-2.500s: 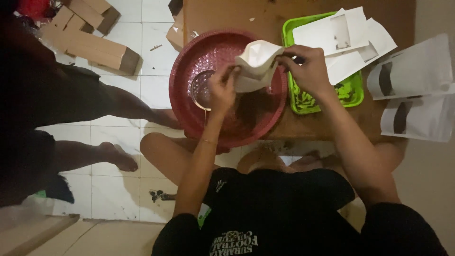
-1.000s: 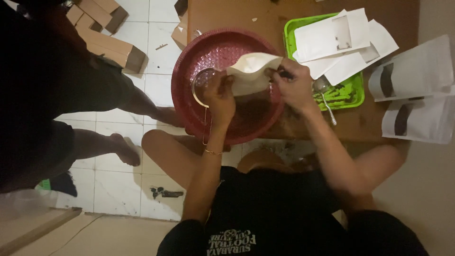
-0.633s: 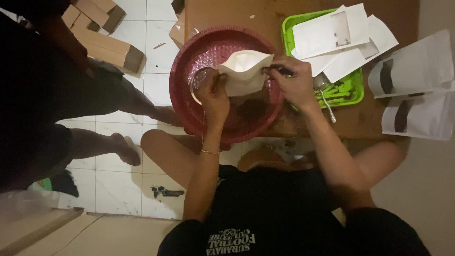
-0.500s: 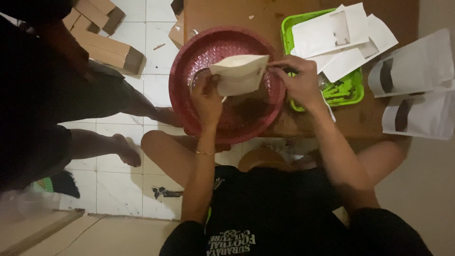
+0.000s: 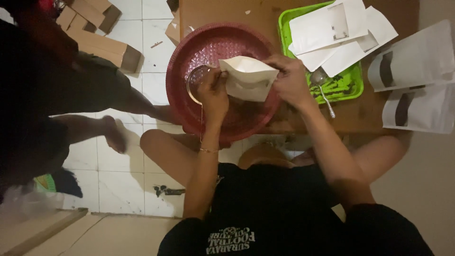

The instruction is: The person is organizing and preparing coffee pouches by opening them and inserting filters.

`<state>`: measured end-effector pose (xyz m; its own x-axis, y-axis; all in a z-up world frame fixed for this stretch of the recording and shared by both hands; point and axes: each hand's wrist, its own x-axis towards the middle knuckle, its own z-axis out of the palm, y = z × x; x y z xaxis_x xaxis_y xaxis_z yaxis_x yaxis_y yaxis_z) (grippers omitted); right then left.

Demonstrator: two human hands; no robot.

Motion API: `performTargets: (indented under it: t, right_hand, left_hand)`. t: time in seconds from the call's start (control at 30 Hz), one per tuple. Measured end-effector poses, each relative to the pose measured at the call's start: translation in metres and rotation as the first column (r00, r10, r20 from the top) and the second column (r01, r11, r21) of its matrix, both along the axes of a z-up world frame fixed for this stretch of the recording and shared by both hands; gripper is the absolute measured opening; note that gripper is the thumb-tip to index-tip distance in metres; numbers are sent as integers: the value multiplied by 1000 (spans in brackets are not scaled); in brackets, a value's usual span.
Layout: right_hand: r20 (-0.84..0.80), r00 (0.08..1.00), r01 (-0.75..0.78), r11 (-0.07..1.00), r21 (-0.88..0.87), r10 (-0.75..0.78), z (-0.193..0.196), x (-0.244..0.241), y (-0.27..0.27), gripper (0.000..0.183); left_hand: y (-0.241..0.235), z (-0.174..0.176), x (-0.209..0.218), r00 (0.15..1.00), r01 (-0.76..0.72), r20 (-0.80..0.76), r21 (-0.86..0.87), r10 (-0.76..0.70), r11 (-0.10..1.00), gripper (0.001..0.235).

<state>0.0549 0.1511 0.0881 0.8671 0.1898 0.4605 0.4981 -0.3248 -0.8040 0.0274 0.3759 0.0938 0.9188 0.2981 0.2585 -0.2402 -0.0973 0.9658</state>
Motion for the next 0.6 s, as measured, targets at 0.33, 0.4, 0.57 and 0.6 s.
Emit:
performTargets:
  t: [0.33,0.4,0.57,0.6]
  right_hand:
    - [2,998,-63,996,59,63,31,-14,6,12]
    - [37,998,-53,995,82,50,21,-13,5,8]
    - [-107,994,38,994,105,-27,4,-14,-11,14]
    - [-106,994,38,994,106,-27,10,-14,-9,14]
  left_hand:
    - [6,3,8,985,-15,-169,56,24,998,7]
    - [-1,11,7,997,25,-68,22,-23,999,11]
    - [16,-19,12,996,94,7,-35,-94,995,8]
    - [11,-14,10,996,94,8,-34,-94,995,8]
